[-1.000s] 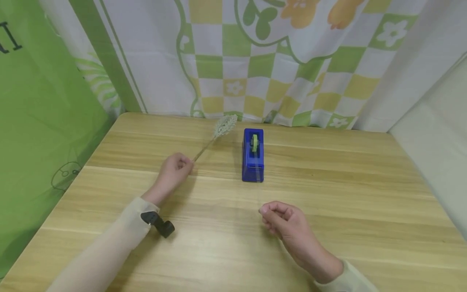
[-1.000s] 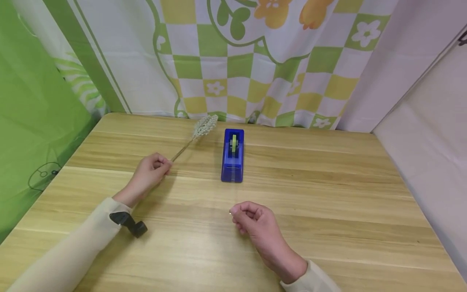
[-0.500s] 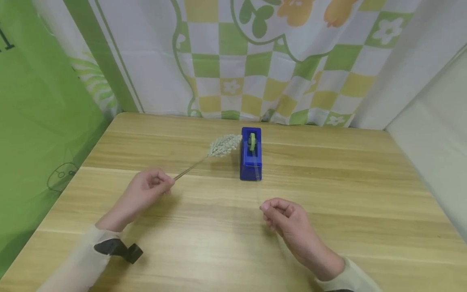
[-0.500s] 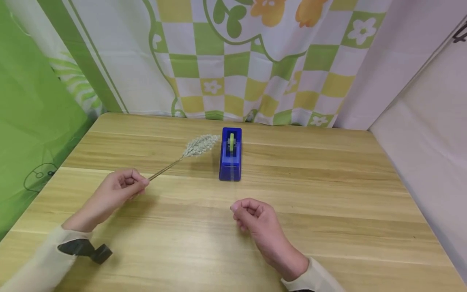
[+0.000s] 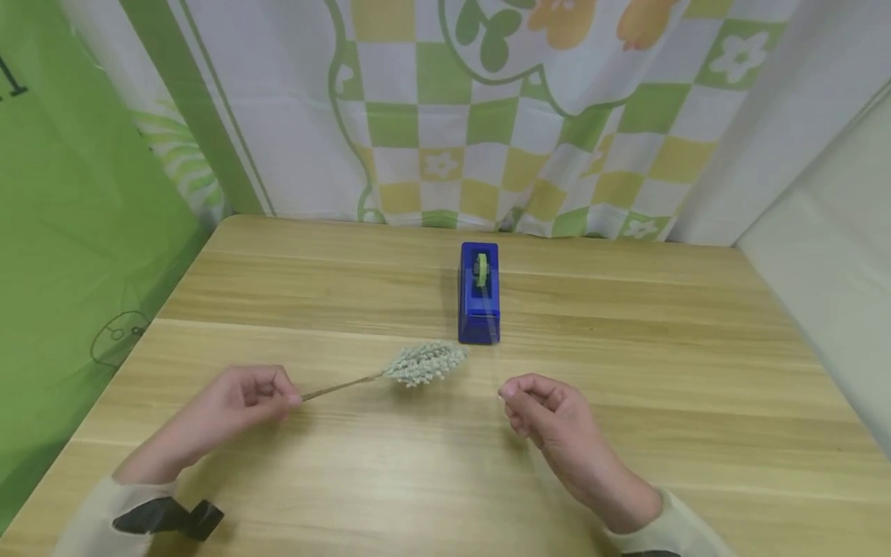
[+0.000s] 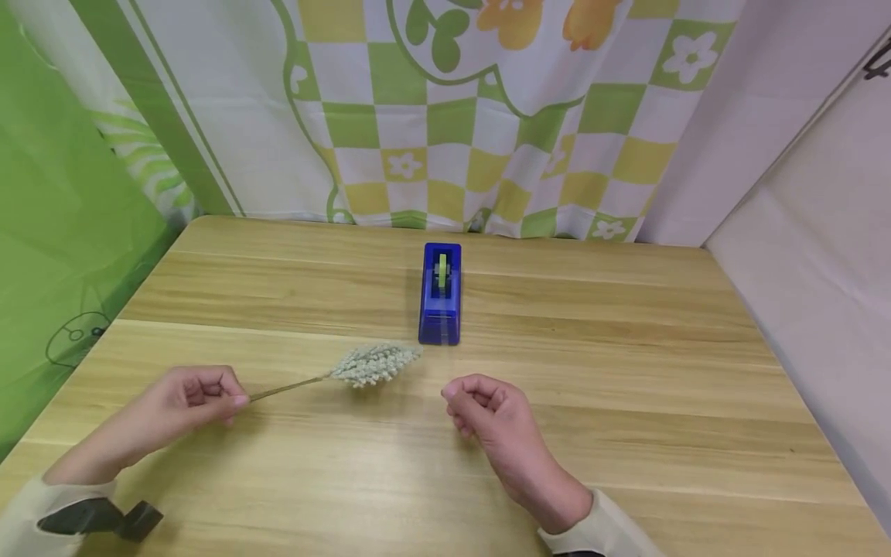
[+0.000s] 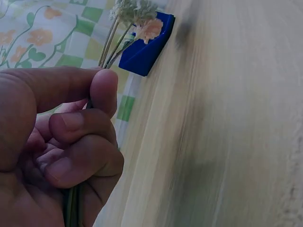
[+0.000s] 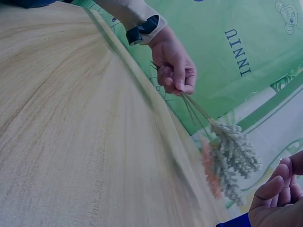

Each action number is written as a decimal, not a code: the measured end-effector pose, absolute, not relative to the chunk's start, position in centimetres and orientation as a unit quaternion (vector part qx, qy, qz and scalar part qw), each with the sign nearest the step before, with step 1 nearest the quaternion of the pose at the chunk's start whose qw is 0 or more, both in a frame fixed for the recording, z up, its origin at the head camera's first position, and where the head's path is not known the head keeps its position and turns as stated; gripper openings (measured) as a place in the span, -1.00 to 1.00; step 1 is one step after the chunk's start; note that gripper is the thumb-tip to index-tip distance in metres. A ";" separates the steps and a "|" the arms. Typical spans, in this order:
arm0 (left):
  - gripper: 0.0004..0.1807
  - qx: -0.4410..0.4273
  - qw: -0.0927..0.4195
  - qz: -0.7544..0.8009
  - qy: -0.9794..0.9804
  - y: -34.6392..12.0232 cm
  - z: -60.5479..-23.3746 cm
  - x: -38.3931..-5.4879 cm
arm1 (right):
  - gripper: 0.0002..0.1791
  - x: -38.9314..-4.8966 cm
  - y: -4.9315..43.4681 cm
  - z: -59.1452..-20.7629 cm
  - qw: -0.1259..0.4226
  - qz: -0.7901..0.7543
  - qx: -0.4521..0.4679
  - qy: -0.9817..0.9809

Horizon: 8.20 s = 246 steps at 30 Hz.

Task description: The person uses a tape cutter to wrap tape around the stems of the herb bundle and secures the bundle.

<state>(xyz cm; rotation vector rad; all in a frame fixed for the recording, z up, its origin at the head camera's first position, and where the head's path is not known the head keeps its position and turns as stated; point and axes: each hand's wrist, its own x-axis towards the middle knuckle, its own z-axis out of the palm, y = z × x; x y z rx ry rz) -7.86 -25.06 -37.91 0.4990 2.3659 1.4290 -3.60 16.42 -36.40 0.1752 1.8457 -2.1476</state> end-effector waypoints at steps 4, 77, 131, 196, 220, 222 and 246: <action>-0.94 0.210 0.163 0.498 0.826 -24.7 -38.2 -7.6 | -0.87 -3.6 16.5 -36.3 0.149 -0.750 0.056 0.642; -0.88 0.345 0.129 0.481 0.796 -5.1 -36.1 -11.0 | -0.86 -3.1 15.6 -36.2 0.186 -0.749 0.105 0.627; -0.79 0.371 0.084 0.494 0.782 -5.9 -36.5 -10.4 | -0.64 -4.4 14.6 -37.6 0.130 -0.692 0.110 0.701; -0.83 0.376 0.117 0.508 0.766 -5.8 -36.5 -10.9 | -0.92 -2.9 16.0 -36.2 0.000 -0.454 -0.246 0.856; -0.86 0.360 0.119 0.499 0.779 -5.6 -36.3 -10.9 | -0.81 -5.8 16.9 -34.9 -0.204 -0.157 -0.345 0.903; -0.87 0.358 0.117 0.498 0.781 -5.7 -36.3 -10.9 | -0.82 -5.9 16.9 -35.0 -0.212 -0.154 -0.352 0.899; -0.88 0.352 0.106 0.480 0.796 -5.8 -36.2 -11.1 | -0.73 -6.7 17.0 -35.3 -0.270 -0.067 -0.411 0.868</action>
